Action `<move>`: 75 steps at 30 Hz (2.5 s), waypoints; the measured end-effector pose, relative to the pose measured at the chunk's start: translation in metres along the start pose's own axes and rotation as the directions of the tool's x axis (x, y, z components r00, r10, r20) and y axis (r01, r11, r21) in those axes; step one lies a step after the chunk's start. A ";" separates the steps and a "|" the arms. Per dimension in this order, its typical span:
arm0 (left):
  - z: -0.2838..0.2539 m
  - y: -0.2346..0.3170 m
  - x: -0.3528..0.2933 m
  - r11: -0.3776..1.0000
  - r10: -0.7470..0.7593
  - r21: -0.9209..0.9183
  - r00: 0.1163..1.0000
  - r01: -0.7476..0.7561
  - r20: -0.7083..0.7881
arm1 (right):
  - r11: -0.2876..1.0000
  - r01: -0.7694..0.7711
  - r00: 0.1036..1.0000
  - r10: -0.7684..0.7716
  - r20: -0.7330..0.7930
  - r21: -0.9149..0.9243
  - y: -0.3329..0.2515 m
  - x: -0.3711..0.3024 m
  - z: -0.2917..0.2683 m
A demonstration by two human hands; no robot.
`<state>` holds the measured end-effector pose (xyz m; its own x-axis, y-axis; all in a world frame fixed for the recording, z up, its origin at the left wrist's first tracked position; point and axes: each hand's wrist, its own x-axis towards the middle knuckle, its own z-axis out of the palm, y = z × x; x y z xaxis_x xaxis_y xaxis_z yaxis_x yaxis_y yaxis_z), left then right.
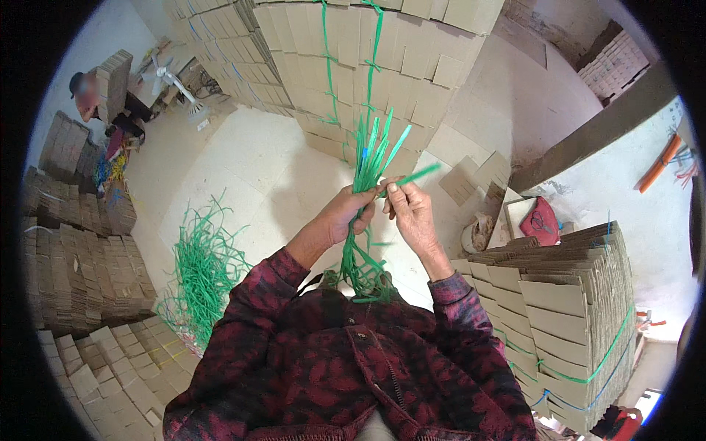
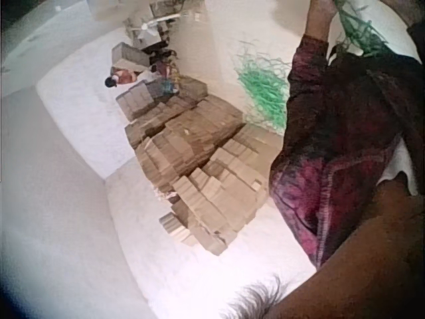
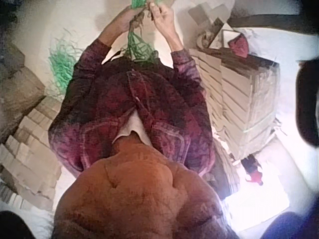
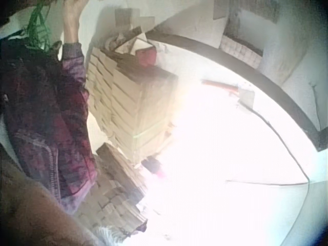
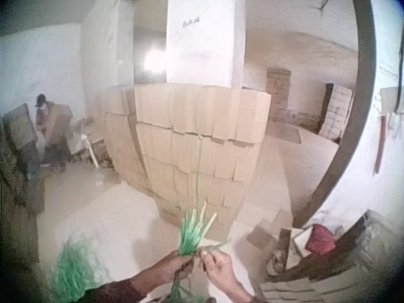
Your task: The person gathers a stack of flat cardboard sheets, wraps blue and green plastic straps around them, and ties knots to secure the bundle. They then use scissors to trim the excess strap ends and place the finished bundle upright among other stacks.
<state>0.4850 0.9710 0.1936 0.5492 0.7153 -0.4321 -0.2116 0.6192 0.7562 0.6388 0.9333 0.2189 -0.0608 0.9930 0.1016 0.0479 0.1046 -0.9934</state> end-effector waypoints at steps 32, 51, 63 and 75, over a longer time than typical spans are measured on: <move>-0.031 0.000 -0.052 0.929 -0.333 0.291 0.863 0.230 0.380 | 0.415 0.512 0.855 -0.334 0.397 -0.752 -0.011 -0.014 0.000; -0.010 0.007 -0.062 0.884 -0.368 0.425 0.851 0.195 0.375 | 0.760 0.354 0.864 -0.042 0.502 -0.545 -0.041 -0.028 0.000; -0.006 0.002 -0.054 0.868 -0.397 0.439 0.857 0.234 0.328 | 0.672 0.383 0.858 -0.004 0.514 -0.634 -0.049 -0.022 -0.012; -0.016 0.010 -0.062 0.860 -0.388 0.440 0.890 0.258 0.238 | 0.733 0.098 0.990 -0.005 0.140 -0.673 -0.042 -0.051 -0.040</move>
<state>0.4363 0.9379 0.2203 0.7637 0.3189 -0.5612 0.3152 0.5745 0.7554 0.6794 0.8807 0.2574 -0.1997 0.9749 0.0979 0.6996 0.2119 -0.6824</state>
